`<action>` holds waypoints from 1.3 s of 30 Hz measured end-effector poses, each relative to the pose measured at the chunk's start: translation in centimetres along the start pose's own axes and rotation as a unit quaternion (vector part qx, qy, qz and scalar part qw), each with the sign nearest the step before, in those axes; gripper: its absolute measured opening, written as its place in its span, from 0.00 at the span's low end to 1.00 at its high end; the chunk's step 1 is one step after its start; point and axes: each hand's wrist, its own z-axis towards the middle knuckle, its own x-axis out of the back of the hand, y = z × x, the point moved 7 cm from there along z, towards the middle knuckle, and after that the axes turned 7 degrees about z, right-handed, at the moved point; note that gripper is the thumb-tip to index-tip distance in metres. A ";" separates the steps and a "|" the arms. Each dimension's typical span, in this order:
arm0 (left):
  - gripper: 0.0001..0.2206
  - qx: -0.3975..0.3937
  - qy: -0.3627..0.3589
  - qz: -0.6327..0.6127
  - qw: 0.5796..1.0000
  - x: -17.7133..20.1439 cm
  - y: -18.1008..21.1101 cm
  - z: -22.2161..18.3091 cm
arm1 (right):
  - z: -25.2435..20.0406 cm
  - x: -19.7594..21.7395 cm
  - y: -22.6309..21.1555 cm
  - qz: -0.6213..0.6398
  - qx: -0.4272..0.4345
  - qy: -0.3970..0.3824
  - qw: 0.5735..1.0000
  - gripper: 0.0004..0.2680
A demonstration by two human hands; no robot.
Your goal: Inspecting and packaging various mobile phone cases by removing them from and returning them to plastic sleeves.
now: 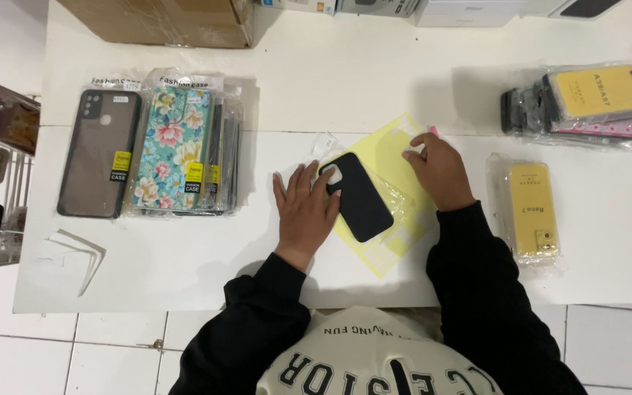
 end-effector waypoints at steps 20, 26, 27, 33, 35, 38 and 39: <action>0.20 0.030 -0.087 -0.010 0.996 1.0 0.7 0.6 | 1.0 0.2 1.3 0.051 -0.038 -0.008 0.998 0.07; 0.20 0.031 -0.083 -0.005 0.996 0.9 0.6 0.5 | 1.2 -0.3 2.3 0.054 -0.064 -0.011 0.996 0.07; 0.20 0.031 -0.082 -0.004 0.996 0.8 0.7 0.5 | 1.2 -0.4 2.5 0.053 -0.066 -0.012 0.996 0.07; 0.20 0.029 -0.082 0.000 0.996 0.7 0.6 0.6 | 0.6 0.2 1.4 0.082 -0.048 -0.006 0.995 0.08; 0.20 0.027 -0.079 0.002 0.996 0.6 0.6 0.5 | 0.4 0.4 0.8 0.085 -0.045 -0.007 0.995 0.08; 0.20 0.024 -0.075 0.003 0.997 0.6 0.6 0.4 | 0.4 0.4 0.5 0.082 -0.042 -0.015 0.996 0.07; 0.20 0.023 -0.071 0.002 0.997 0.7 0.7 0.5 | 0.5 0.4 0.6 0.077 -0.041 -0.020 0.996 0.07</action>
